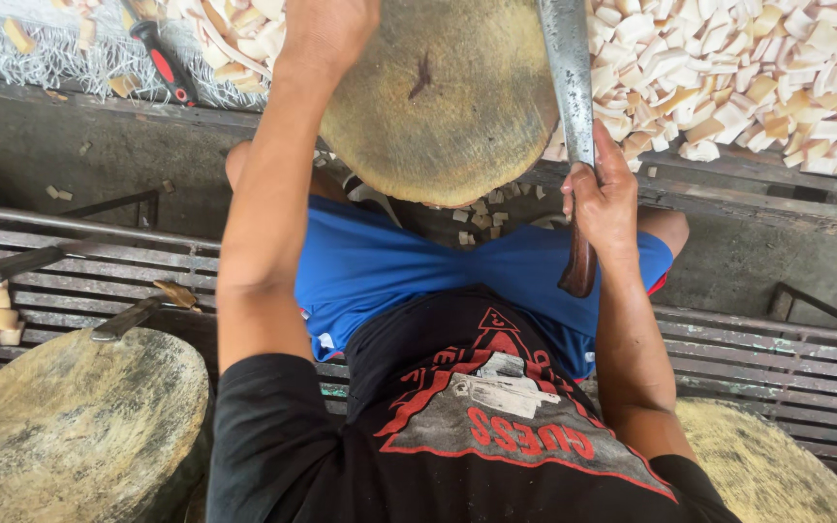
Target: The person sits cross-legged and uses a large knife to chop a white, fibrous vegetable into small cubes on a round wooden cutting board. They periodically gather the chopped pieces and move them to a large pile on a nearby surface.
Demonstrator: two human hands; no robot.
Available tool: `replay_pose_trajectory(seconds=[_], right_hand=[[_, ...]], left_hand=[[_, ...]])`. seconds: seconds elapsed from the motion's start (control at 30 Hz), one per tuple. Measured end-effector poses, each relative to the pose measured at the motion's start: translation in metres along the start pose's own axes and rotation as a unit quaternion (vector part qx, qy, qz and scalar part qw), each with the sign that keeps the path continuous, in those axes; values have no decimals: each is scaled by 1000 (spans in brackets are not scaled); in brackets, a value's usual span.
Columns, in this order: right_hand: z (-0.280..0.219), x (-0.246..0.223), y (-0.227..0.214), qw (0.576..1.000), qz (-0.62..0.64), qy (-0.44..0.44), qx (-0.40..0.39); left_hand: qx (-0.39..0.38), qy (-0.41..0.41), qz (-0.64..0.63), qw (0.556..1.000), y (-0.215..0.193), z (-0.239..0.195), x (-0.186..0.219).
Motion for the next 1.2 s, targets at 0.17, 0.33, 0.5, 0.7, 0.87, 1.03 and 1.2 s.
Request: replay_pose_trajectory(seconds=[0.17, 0.33, 0.5, 0.7, 0.87, 1.03, 1.2], right_hand=[[3, 4, 3, 1000, 15, 13, -10], [19, 5, 6, 1000, 10, 24, -15], [27, -5, 3, 999, -5, 22, -32], [34, -9, 7, 999, -10, -3, -39], [35, -10, 13, 999, -2, 10, -39], [33, -11, 29, 998, -12, 33, -43], [36, -5, 39, 997, 12, 32, -67]], left_hand=[[7, 306, -16, 952, 64, -45, 100], [76, 352, 0, 933, 97, -95, 116], [-348, 66, -307, 883, 118, -157, 82], [258, 366, 4, 894, 38, -147, 116], [-121, 156, -226, 954, 88, -119, 91], [139, 280, -137, 940, 73, -97, 119], [34, 248, -394, 884, 61, -104, 100]])
Point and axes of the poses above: each hand's wrist, its own z-axis towards the middle knuckle, its own y-axis out of the palm, x = y × z, the point moved 7 cm from there along z, towards the middle knuckle, and after that the axes turned 14 degrees about -z, right-handed, at the moved point
